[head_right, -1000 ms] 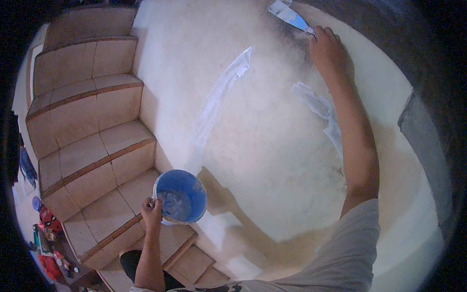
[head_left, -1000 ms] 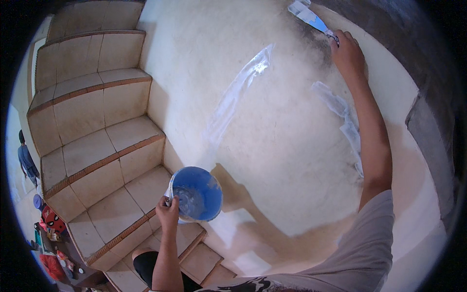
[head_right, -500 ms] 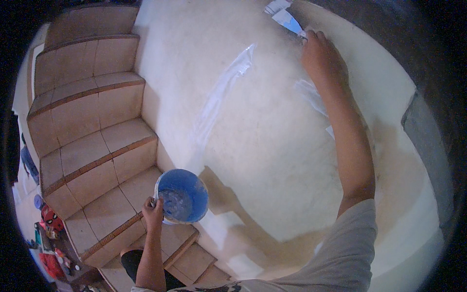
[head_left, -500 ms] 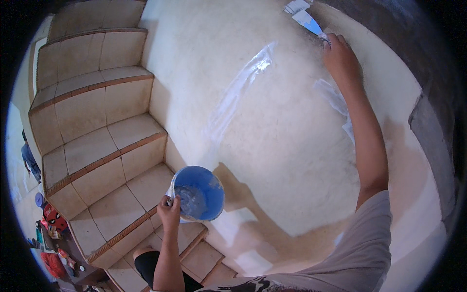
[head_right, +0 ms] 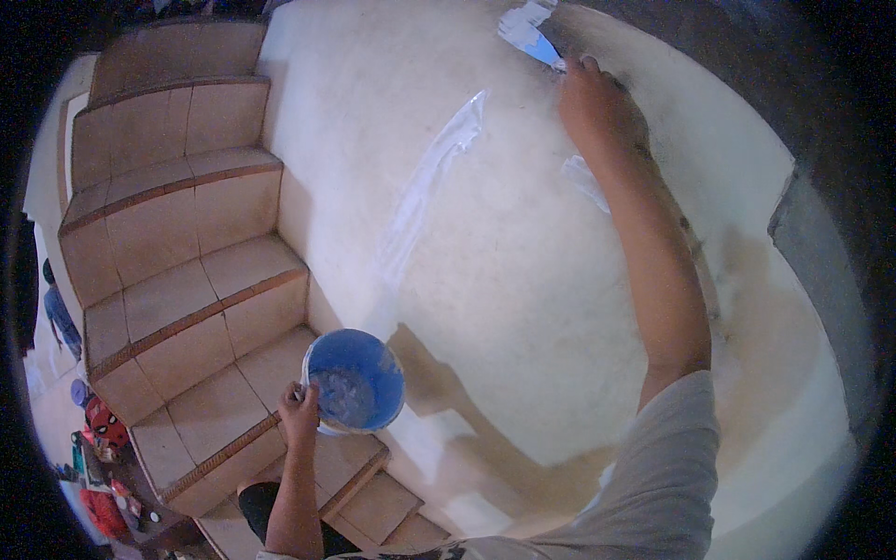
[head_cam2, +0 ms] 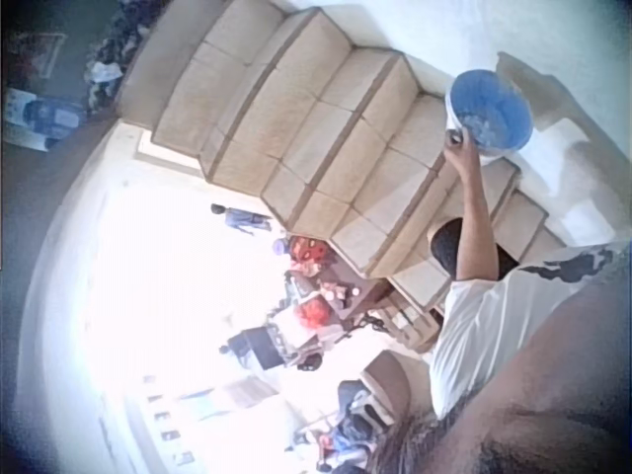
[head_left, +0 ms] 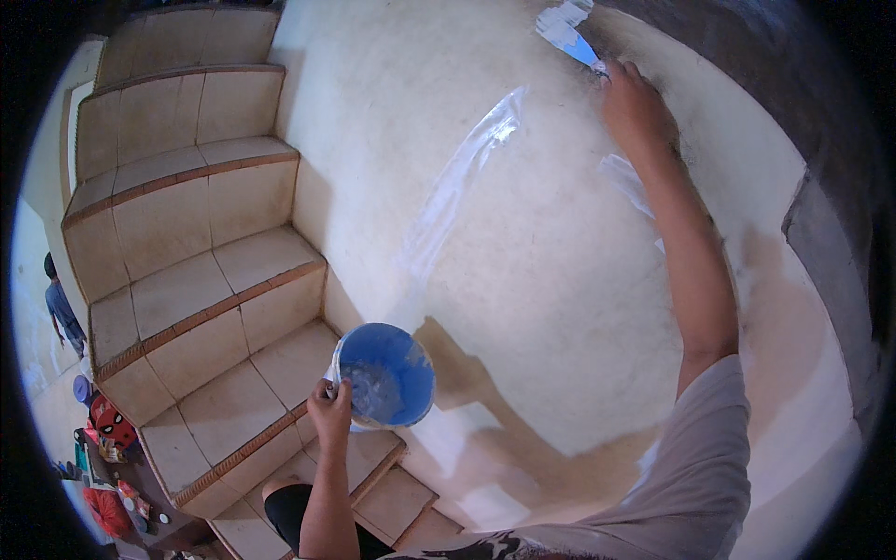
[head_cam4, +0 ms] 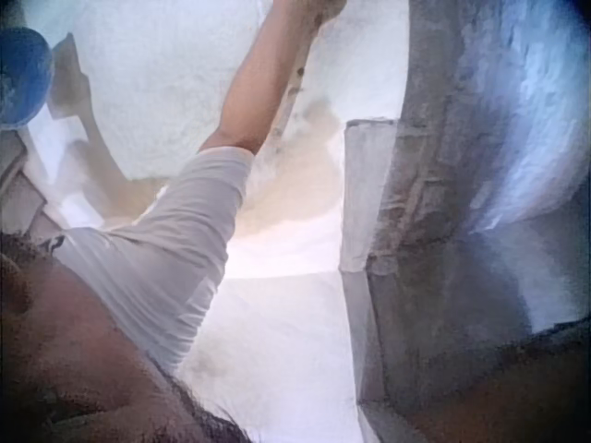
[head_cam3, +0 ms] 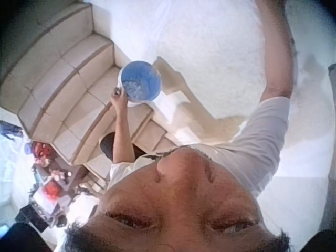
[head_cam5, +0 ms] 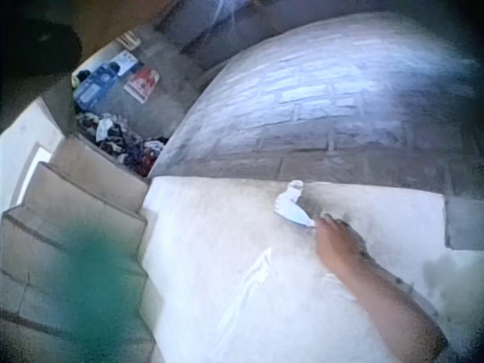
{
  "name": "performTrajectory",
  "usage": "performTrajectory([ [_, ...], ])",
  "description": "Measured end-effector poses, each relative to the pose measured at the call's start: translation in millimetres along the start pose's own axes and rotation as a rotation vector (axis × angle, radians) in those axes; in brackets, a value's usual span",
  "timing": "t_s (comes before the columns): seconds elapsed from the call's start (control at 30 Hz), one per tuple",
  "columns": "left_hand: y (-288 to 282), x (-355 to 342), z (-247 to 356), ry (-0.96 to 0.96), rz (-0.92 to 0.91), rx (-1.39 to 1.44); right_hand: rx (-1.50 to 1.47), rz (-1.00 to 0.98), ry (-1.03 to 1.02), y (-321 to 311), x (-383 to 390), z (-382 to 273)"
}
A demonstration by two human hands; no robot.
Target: The person applies spackle to a wall and ceiling using a putty knife. They dip the knife into a bucket of spackle and smooth the compound over darkened areas of the surface.
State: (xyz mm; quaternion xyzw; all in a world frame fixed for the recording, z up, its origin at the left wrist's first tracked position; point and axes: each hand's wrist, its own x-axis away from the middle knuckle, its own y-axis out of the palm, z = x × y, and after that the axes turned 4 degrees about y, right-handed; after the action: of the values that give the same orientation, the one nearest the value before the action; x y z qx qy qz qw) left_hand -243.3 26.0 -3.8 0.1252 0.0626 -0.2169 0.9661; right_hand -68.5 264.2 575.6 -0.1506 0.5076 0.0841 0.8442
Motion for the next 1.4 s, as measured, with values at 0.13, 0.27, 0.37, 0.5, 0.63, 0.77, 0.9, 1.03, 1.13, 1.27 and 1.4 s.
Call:
performTrajectory([
  [0.13,0.6,1.6,6.3,0.021,0.024,-0.061,-0.057,0.023,-0.066,-2.6,1.0,-1.0],
  [0.27,9.3,4.5,14.2,0.078,0.035,-0.066,0.029,0.072,-0.082,19.5,-13.3,-5.1],
  [0.37,6.9,1.5,8.4,0.043,0.034,-0.052,0.073,0.037,-0.034,21.5,-12.5,-4.7],
  [0.5,-0.6,2.6,2.0,0.015,0.023,-0.002,0.060,-0.029,0.001,-8.7,11.1,-9.4],
  [0.63,0.8,4.6,9.4,-0.006,0.015,0.003,-0.273,0.026,0.030,0.2,2.6,-4.0],
  [0.77,1.7,6.2,10.4,0.024,0.017,-0.035,-0.452,-0.126,0.184,18.1,-22.8,-3.2],
  [0.9,-1.7,6.8,11.1,0.044,0.032,-0.049,-0.674,-0.286,0.408,38.0,-43.9,-1.0],
  [1.03,-3.6,5.7,7.5,0.013,0.018,-0.059,-0.654,-0.394,0.478,44.4,-56.7,8.4],
  [1.13,-2.0,2.1,-0.6,0.002,0.019,-0.007,-0.446,-0.432,0.448,42.7,-65.5,16.3],
  [1.27,10.2,1.1,1.9,-0.006,-0.007,0.017,-0.088,-0.140,0.319,54.9,-60.8,41.8],
  [1.4,3.3,-1.7,-15.7,0.049,0.019,0.010,-0.223,-0.245,0.380,26.4,-48.7,26.8],
])
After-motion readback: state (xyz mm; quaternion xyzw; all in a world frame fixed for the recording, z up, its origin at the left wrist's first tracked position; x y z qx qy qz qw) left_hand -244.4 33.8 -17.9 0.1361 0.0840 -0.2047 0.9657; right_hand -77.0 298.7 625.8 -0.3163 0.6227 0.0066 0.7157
